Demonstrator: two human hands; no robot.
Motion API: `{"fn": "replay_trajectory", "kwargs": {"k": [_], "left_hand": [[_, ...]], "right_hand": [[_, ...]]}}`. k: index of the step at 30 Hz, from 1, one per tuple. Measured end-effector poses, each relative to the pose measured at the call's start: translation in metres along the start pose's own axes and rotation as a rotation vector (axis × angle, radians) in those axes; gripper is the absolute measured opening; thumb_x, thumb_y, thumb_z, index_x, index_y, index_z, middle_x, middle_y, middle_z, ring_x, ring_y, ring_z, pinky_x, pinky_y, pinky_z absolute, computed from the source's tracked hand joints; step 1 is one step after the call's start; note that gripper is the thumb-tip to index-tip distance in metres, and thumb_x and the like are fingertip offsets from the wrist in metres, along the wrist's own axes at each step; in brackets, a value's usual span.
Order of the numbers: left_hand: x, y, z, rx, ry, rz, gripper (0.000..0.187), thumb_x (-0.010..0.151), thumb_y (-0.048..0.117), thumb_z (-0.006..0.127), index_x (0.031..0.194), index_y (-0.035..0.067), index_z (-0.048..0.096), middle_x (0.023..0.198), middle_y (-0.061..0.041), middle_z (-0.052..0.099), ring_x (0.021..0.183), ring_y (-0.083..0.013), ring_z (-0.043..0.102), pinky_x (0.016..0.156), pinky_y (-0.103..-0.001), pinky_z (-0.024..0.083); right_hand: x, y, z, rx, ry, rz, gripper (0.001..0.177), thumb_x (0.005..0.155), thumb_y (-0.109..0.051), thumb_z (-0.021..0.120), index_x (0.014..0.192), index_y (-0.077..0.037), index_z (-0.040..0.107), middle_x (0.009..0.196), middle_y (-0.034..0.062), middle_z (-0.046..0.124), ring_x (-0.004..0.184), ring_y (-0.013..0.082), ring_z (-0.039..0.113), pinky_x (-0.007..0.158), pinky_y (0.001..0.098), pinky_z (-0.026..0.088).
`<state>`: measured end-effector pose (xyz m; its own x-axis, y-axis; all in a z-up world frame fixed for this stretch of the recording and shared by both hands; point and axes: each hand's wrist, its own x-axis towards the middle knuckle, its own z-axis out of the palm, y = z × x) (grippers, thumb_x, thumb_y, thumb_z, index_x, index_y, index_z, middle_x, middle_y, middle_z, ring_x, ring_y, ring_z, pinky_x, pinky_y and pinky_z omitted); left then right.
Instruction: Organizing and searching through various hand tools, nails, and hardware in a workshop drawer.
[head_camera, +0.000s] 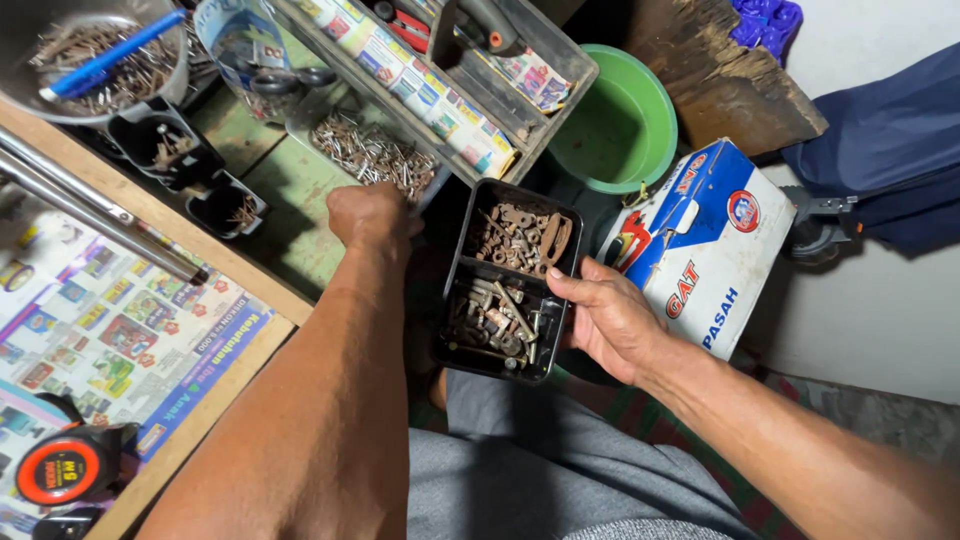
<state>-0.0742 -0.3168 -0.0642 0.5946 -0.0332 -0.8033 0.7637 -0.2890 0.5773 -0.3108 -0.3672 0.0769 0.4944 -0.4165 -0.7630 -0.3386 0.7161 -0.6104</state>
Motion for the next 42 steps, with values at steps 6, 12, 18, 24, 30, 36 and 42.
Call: {"fn": "replay_trajectory", "kwargs": {"k": [6, 12, 18, 24, 30, 36, 42], "left_hand": [[-0.012, 0.029, -0.038, 0.437, 0.282, 0.482, 0.063, 0.083, 0.006, 0.074, 0.137, -0.005, 0.041, 0.127, -0.030, 0.058, 0.112, -0.0456, 0.063, 0.097, -0.050, 0.051], [0.027, 0.095, -0.066, 0.701, 0.406, 1.225, 0.106, 0.064, -0.020, 0.061, 0.161, 0.002, 0.025, 0.151, -0.034, 0.038, 0.132, -0.0435, 0.047, 0.113, -0.044, 0.044], [0.045, 0.132, -0.070, 1.049, 0.042, 1.061, 0.101, 0.074, 0.006, 0.081, 0.160, 0.001, 0.027, 0.138, -0.030, 0.049, 0.129, -0.0469, 0.045, 0.112, -0.048, 0.040], [0.042, 0.133, -0.074, 0.905, 0.004, 1.191, 0.079, 0.075, 0.011, 0.085, 0.139, -0.006, 0.042, 0.129, -0.030, 0.052, 0.121, -0.0477, 0.049, 0.104, -0.051, 0.044], [0.077, 0.137, -0.069, 1.116, -0.003, 1.171, 0.070, 0.076, -0.008, 0.068, 0.141, 0.000, 0.043, 0.129, -0.033, 0.052, 0.119, -0.0483, 0.052, 0.095, -0.055, 0.051], [0.075, 0.142, -0.078, 1.125, -0.039, 1.309, 0.041, 0.088, 0.009, 0.067, 0.120, -0.006, 0.047, 0.119, -0.031, 0.060, 0.115, -0.0489, 0.057, 0.093, -0.056, 0.050], [0.066, 0.144, -0.084, 1.068, -0.039, 1.313, 0.065, 0.077, 0.015, 0.082, 0.124, -0.008, 0.045, 0.112, -0.034, 0.061, 0.104, -0.0510, 0.061, 0.087, -0.055, 0.051]], "right_hand": [[0.001, -0.003, 0.007, -0.004, -0.004, 0.021, 0.048, 0.094, -0.018, 0.057, 0.139, -0.005, 0.046, 0.134, 0.0143, 0.065, 0.116, 0.0288, 0.068, 0.090, 0.0560, 0.060], [0.011, -0.002, 0.007, -0.034, 0.010, 0.041, 0.048, 0.093, -0.019, 0.060, 0.137, -0.003, 0.047, 0.134, 0.0147, 0.066, 0.116, 0.0284, 0.068, 0.090, 0.0540, 0.060], [0.015, -0.006, 0.013, -0.057, -0.008, 0.054, 0.048, 0.093, -0.020, 0.061, 0.136, -0.004, 0.047, 0.134, 0.0155, 0.066, 0.116, 0.0282, 0.069, 0.091, 0.0533, 0.060], [0.017, -0.008, 0.024, -0.102, -0.045, 0.049, 0.049, 0.094, -0.022, 0.060, 0.138, -0.006, 0.050, 0.132, 0.0131, 0.067, 0.115, 0.0263, 0.068, 0.089, 0.0533, 0.060], [0.026, -0.010, 0.037, -0.178, -0.102, 0.062, 0.053, 0.093, -0.023, 0.060, 0.143, -0.008, 0.049, 0.133, 0.0113, 0.067, 0.116, 0.0251, 0.068, 0.089, 0.0523, 0.061], [0.037, -0.009, 0.052, -0.196, -0.176, 0.071, 0.052, 0.094, -0.022, 0.060, 0.143, -0.007, 0.050, 0.134, 0.0118, 0.067, 0.115, 0.0256, 0.068, 0.089, 0.0527, 0.061], [0.040, -0.006, 0.058, -0.155, -0.183, 0.080, 0.050, 0.095, -0.021, 0.058, 0.142, -0.008, 0.050, 0.133, 0.0105, 0.067, 0.115, 0.0248, 0.069, 0.091, 0.0518, 0.061]]}}
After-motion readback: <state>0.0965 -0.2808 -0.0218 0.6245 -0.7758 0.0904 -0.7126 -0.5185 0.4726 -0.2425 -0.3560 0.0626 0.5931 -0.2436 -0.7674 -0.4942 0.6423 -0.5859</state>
